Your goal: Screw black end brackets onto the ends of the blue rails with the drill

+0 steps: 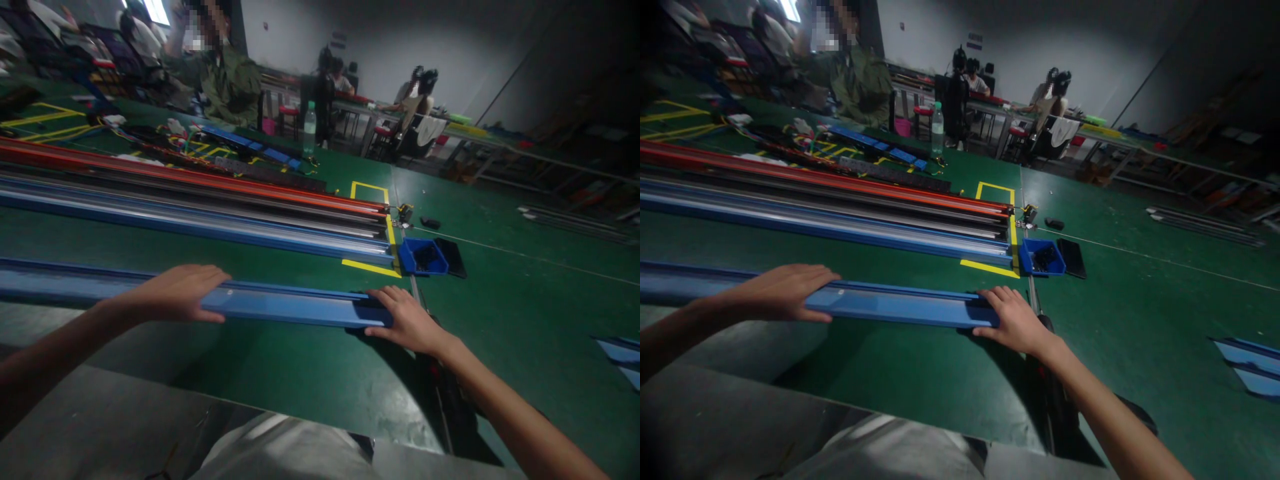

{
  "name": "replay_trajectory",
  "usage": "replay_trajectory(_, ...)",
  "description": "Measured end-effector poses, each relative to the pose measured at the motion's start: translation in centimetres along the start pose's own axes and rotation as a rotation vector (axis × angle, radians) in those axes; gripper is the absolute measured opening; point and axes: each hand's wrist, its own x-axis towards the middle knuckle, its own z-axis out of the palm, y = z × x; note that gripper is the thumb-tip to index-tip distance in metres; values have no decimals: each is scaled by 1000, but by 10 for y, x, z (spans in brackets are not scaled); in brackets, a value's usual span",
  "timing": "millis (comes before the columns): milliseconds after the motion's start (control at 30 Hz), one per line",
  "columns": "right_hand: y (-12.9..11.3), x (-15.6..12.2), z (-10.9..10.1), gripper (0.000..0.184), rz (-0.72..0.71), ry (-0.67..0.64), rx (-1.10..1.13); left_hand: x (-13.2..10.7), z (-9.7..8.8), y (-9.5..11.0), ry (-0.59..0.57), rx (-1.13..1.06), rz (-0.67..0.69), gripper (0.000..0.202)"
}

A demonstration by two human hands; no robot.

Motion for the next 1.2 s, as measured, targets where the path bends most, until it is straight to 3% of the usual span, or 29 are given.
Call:
replay_trajectory(200, 24, 33, 2, 76, 14, 13, -68, 26, -12, -9, -21, -41, -37, 64)
replay_trajectory(400, 37, 55, 7, 71, 13, -8, -92, 39, -8, -16, -25, -32, -38, 66)
replay_trajectory(700, 46, 58, 17, 73, -4, -12, -56, 37, 5, -21, -28, -67, -98, 76)
replay_trajectory(800, 44, 56, 17, 82, -15, -9, -29, 33, 12, -20, -28, -72, -146, 80)
replay_trajectory(867, 45, 50, 12, 88, -34, 41, 4, 30, 16, -20, -12, -65, -160, 81)
replay_trajectory(933, 54, 40, 3, 76, -25, 167, 12, 24, 20, -24, 16, -57, -178, 82)
replay_trajectory(1033, 91, 18, -16, 48, 173, 438, -58, 10, 27, -44, 49, -23, -228, 79)
replay_trajectory(1100, 130, 1, -30, 47, 466, 591, -109, -5, 33, -66, 79, 35, -274, 78)
replay_trajectory(1167, 170, -15, -40, 55, 851, 608, -152, -24, 39, -92, 140, 101, -335, 76)
replay_trajectory(1200, 189, -21, -43, 63, 954, 595, -156, -33, 43, -104, 169, 138, -372, 74)
